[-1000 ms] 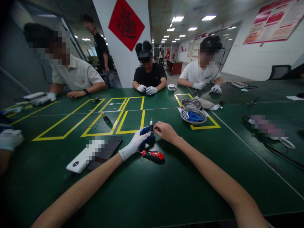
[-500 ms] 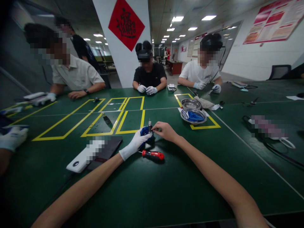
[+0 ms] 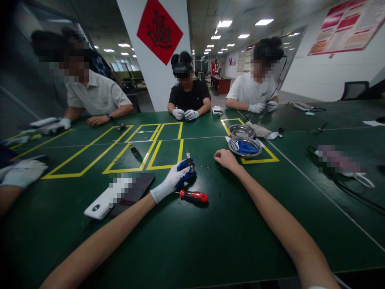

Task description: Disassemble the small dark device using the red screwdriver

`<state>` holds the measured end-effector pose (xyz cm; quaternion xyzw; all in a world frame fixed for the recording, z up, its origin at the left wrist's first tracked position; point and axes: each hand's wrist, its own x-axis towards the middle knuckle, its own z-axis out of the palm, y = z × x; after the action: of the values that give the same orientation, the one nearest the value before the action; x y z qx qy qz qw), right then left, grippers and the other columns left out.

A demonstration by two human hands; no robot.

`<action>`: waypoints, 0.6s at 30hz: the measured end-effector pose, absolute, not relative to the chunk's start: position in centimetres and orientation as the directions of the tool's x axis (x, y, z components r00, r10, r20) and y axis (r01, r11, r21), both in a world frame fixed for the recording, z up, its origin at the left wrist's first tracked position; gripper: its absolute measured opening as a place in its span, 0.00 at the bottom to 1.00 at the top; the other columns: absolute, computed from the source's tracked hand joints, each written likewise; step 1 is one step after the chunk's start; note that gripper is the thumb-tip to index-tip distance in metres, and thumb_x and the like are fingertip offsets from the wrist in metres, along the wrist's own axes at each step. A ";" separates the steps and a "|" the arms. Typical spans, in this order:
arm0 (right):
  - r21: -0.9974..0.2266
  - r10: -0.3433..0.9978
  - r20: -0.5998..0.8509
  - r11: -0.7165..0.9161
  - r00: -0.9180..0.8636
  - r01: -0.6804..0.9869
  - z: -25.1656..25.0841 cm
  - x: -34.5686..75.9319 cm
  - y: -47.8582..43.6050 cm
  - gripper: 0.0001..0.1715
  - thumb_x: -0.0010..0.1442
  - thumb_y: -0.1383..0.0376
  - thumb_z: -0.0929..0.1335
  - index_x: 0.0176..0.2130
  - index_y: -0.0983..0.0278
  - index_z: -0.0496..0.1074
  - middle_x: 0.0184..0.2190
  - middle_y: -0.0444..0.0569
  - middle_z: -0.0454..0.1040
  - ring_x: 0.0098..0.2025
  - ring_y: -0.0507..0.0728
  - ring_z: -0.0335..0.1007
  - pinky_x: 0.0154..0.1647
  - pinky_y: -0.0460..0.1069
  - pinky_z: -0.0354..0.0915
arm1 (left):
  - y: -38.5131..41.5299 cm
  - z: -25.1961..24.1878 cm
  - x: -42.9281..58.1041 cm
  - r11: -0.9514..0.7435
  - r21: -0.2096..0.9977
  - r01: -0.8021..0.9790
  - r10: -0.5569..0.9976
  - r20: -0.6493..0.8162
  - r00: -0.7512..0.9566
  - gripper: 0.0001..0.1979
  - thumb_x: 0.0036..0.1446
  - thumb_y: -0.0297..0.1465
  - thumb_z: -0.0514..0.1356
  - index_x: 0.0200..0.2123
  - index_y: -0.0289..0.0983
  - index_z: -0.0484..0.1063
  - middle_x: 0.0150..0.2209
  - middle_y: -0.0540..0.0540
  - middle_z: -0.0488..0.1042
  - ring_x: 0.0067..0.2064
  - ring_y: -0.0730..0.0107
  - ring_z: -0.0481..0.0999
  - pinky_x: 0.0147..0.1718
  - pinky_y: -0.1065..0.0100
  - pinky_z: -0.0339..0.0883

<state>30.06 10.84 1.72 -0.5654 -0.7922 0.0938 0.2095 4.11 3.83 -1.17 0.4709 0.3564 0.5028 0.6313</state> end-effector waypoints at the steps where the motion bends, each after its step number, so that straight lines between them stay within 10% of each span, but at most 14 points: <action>1: -0.371 0.938 0.198 0.339 -0.283 0.864 1.5 29.9 10.7 0.11 0.57 0.61 0.68 0.37 0.63 0.78 0.33 0.49 0.78 0.35 0.55 0.73 0.37 0.47 0.64 | 3.9 -1.3 4.1 0.047 0.953 -0.301 0.970 0.029 0.241 0.27 0.47 0.35 0.67 0.51 0.35 0.67 0.49 0.37 0.72 0.47 0.61 0.74 0.51 0.56 0.64; 13: -0.171 0.880 0.256 0.449 -0.401 0.877 0.3 27.9 9.6 0.07 0.60 0.65 0.66 0.35 0.64 0.75 0.36 0.52 0.73 0.39 0.58 0.69 0.37 0.49 0.64 | 3.7 -1.0 4.2 0.015 0.959 -0.282 0.965 0.061 0.257 0.25 0.45 0.33 0.68 0.47 0.34 0.67 0.45 0.40 0.73 0.43 0.63 0.75 0.48 0.56 0.67; 18: -0.266 0.833 0.360 0.522 -0.419 0.810 0.4 27.4 9.2 0.08 0.62 0.66 0.63 0.37 0.66 0.71 0.37 0.53 0.72 0.37 0.56 0.69 0.38 0.50 0.65 | 3.6 -0.8 4.2 0.006 0.963 -0.269 0.972 0.058 0.227 0.27 0.43 0.30 0.69 0.48 0.34 0.68 0.44 0.40 0.74 0.42 0.63 0.75 0.48 0.57 0.66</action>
<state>27.41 9.24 0.38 -0.4880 -0.8420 0.0256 0.2286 4.16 3.57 -0.76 0.4896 0.3591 0.5073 0.6115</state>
